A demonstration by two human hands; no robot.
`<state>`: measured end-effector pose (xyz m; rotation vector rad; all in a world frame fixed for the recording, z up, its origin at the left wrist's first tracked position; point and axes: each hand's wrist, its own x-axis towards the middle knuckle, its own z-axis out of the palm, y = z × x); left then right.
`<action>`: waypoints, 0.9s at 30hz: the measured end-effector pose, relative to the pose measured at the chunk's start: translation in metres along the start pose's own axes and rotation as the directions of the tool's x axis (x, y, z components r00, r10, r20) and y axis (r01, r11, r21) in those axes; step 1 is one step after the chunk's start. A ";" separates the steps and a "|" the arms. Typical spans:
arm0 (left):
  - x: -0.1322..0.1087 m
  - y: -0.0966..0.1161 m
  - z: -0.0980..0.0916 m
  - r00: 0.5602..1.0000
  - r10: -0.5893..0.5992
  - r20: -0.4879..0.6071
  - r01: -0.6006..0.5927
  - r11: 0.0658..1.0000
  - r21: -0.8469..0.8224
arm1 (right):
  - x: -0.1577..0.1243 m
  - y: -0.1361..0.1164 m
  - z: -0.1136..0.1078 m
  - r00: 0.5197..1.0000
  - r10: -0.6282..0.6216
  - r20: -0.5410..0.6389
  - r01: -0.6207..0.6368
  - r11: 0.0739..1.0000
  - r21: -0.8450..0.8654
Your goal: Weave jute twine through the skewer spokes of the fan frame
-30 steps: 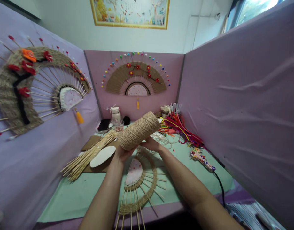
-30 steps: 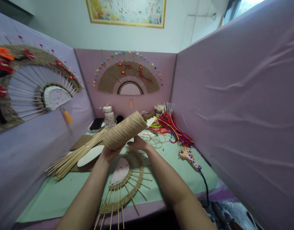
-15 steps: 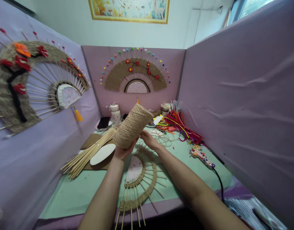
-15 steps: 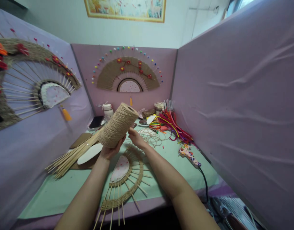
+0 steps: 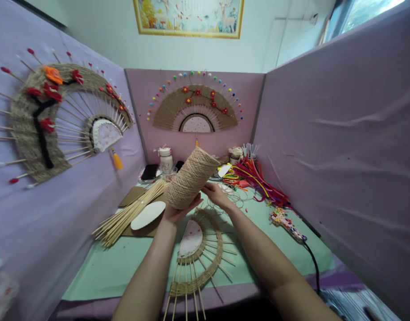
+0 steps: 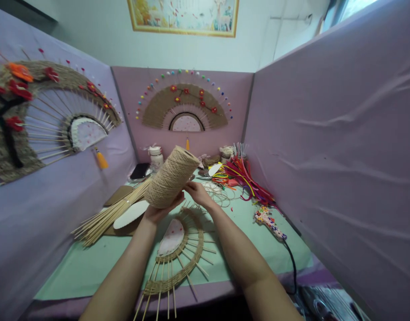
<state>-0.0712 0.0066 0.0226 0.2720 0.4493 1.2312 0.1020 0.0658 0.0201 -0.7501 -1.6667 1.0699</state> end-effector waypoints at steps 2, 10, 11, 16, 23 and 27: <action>0.006 0.000 -0.004 0.999 0.048 -0.018 -0.047 0.997 0.059 | -0.003 -0.008 -0.009 0.995 0.037 -0.088 -0.037 0.999 0.013; 0.012 0.016 -0.010 0.937 0.262 -0.233 -0.223 0.958 0.179 | -0.018 -0.039 -0.092 0.980 0.180 -0.078 -0.098 0.792 0.602; 0.011 0.015 -0.010 0.934 0.251 -0.254 -0.200 0.957 0.211 | -0.017 -0.039 -0.098 0.971 0.163 -0.177 -0.003 0.743 0.670; 0.005 0.004 -0.002 0.984 0.094 -0.149 -0.057 0.970 0.238 | -0.006 -0.015 -0.115 0.798 0.267 -0.540 0.306 0.592 0.746; -0.004 0.022 -0.011 0.979 0.170 -0.110 -0.159 0.982 0.104 | -0.009 0.011 -0.154 0.294 0.366 -0.883 0.448 0.764 0.465; 0.002 0.031 -0.014 0.941 0.304 -0.148 -0.300 0.953 0.050 | -0.012 0.011 -0.156 0.246 0.188 -0.951 0.127 0.966 0.224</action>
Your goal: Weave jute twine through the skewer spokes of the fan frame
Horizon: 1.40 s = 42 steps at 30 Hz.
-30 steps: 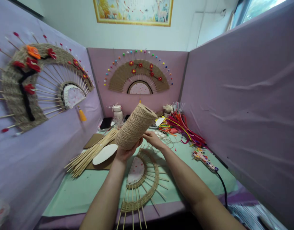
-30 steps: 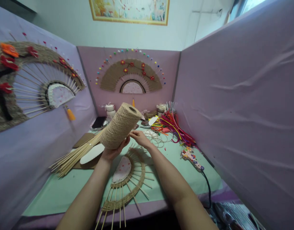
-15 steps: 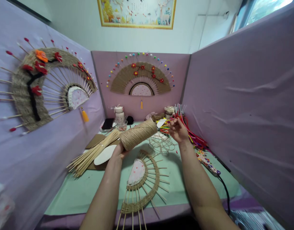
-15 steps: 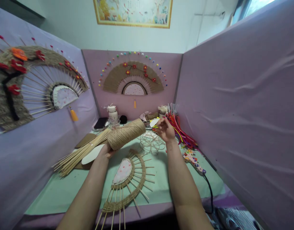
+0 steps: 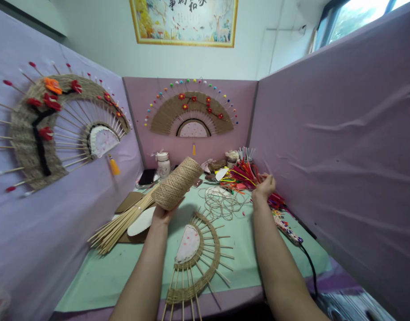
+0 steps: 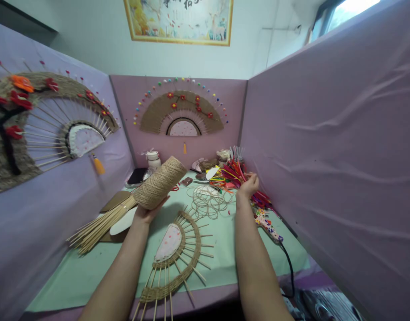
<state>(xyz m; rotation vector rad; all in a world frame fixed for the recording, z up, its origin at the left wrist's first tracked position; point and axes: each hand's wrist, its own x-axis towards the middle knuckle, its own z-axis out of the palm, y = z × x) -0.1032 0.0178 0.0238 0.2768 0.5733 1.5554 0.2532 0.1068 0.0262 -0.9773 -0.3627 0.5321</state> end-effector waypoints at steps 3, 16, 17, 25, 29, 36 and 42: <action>0.005 -0.002 0.003 0.986 0.160 -0.050 -0.161 0.987 -0.016 | -0.012 0.004 -0.002 0.972 -0.020 0.234 0.129 0.880 -0.458; 0.017 -0.032 0.002 0.884 0.457 -0.102 -0.447 0.888 0.108 | -0.068 -0.005 0.010 0.702 -0.357 0.616 0.710 0.419 -0.566; 0.017 -0.033 0.001 0.871 0.479 -0.108 -0.467 0.877 0.114 | -0.079 -0.004 0.015 0.615 -0.356 0.704 0.772 0.454 -0.445; 0.004 -0.041 0.005 0.801 0.591 -0.098 -0.531 0.777 0.339 | -0.220 0.003 0.043 0.121 -0.168 0.978 0.691 0.722 0.039; -0.002 -0.046 0.008 0.830 0.556 -0.049 -0.508 0.789 0.344 | -0.241 0.006 0.053 0.249 -0.108 0.963 0.669 0.738 -0.090; 0.007 -0.049 0.006 0.782 0.617 -0.090 -0.572 0.767 0.289 | -0.195 -0.005 0.053 0.460 -0.153 0.875 0.640 0.740 -0.206; 0.002 -0.054 0.011 0.777 0.625 0.080 -0.607 0.709 0.358 | -0.173 0.019 0.055 -0.102 -0.311 0.945 0.936 0.291 0.197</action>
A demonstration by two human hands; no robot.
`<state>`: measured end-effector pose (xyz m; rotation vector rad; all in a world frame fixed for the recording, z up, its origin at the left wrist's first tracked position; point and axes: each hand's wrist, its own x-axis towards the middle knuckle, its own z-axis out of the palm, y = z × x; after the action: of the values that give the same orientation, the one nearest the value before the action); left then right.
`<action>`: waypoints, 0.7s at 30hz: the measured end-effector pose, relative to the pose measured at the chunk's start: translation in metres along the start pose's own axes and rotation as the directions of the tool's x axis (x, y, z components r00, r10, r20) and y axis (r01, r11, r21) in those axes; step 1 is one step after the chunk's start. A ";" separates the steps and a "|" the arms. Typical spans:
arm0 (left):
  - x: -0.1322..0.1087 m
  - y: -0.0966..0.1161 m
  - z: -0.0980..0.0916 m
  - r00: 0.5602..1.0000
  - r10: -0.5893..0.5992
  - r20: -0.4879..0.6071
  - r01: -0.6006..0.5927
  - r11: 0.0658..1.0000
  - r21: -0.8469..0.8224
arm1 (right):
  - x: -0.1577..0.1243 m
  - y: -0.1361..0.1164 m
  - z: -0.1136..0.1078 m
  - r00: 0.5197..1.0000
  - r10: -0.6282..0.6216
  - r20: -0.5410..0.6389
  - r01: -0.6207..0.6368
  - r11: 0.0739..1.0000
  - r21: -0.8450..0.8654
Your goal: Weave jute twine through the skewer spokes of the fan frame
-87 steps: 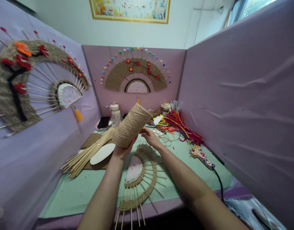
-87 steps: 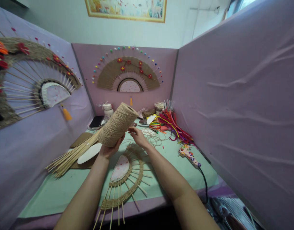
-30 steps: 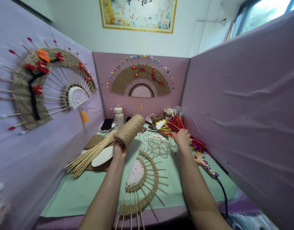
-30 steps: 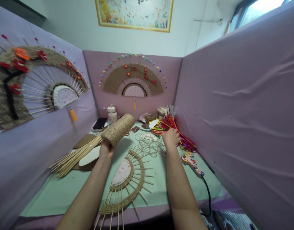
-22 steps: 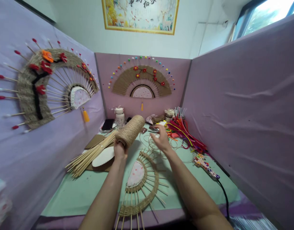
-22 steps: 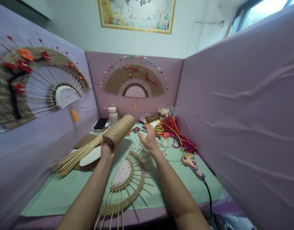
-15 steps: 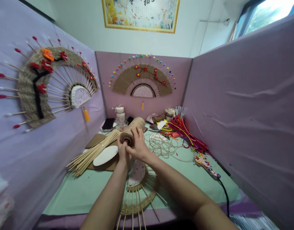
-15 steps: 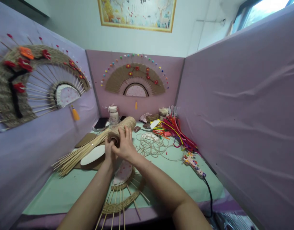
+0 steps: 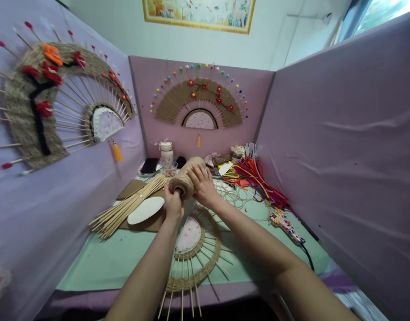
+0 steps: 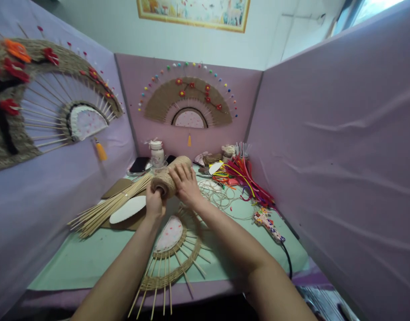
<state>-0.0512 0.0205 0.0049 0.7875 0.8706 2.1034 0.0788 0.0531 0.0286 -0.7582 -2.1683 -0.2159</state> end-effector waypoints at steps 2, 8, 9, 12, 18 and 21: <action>-0.004 0.004 0.004 0.992 0.007 0.127 -0.005 1.000 -0.017 | -0.001 0.018 0.013 0.996 -0.053 -0.075 0.054 0.998 0.020; -0.007 0.005 0.003 0.979 -0.023 0.201 0.024 1.000 -0.003 | 0.028 0.086 0.023 0.879 0.189 -0.438 -0.105 0.972 0.210; -0.006 0.004 0.001 0.989 -0.040 0.144 0.039 0.999 0.006 | 0.039 0.098 0.021 0.835 0.246 -0.492 -0.142 0.961 0.239; -0.004 0.004 -0.004 0.995 -0.097 0.009 0.097 0.995 0.000 | 0.074 0.130 0.017 0.705 0.439 -0.557 -0.284 0.894 0.345; -0.006 0.011 -0.003 0.972 -0.234 -0.024 0.235 0.971 0.035 | 0.126 0.165 0.055 0.662 0.663 -0.348 -0.489 0.735 0.470; -0.005 0.014 -0.003 0.960 -0.272 -0.060 0.276 0.959 0.061 | 0.136 0.170 0.089 0.669 0.719 -0.191 -0.587 0.668 0.458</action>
<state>-0.0556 0.0086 0.0126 0.6105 1.0224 1.8638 0.0540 0.2851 0.0555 -1.1406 -1.3925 0.4009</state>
